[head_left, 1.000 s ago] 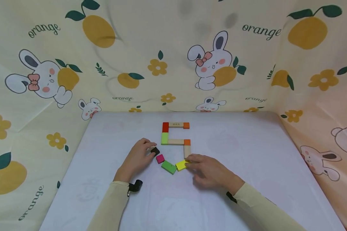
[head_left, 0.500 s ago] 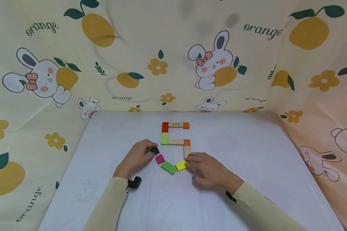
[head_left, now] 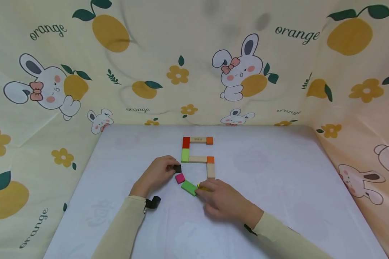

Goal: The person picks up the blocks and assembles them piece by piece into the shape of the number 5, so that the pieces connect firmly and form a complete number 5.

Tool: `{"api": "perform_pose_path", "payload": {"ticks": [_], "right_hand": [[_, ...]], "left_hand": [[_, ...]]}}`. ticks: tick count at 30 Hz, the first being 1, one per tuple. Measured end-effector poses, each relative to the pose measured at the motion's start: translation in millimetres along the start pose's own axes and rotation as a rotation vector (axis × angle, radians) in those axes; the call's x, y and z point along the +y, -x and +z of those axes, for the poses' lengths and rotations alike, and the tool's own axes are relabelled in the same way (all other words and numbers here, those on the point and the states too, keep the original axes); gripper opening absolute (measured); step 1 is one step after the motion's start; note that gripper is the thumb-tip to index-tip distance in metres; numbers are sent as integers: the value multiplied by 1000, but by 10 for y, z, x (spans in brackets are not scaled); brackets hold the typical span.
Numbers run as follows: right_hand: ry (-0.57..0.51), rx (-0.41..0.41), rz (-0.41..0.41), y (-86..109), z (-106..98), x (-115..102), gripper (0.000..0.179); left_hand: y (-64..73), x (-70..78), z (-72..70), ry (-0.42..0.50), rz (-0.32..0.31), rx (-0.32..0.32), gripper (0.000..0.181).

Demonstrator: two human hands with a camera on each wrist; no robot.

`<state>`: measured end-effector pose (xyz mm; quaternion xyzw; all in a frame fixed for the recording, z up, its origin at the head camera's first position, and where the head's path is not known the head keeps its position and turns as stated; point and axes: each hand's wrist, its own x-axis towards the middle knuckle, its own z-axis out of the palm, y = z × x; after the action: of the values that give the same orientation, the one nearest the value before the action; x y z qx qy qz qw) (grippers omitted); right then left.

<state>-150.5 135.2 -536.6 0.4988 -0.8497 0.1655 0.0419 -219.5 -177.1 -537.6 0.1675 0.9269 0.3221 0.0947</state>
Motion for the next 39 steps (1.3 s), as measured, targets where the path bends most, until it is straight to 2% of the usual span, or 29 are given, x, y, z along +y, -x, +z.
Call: {"api": "perform_pose_path", "payload": {"ticks": [6, 14, 39], "right_hand": [[42, -70, 27, -38, -28, -49, 43], [50, -123, 33, -32, -52, -4, 45], [54, -132, 23, -14, -67, 28, 46]], "left_hand": [[-9, 21, 16, 3, 73, 6, 30], [39, 82, 40, 10, 133, -29, 25], [103, 94, 35, -40, 123, -75, 19]]}}
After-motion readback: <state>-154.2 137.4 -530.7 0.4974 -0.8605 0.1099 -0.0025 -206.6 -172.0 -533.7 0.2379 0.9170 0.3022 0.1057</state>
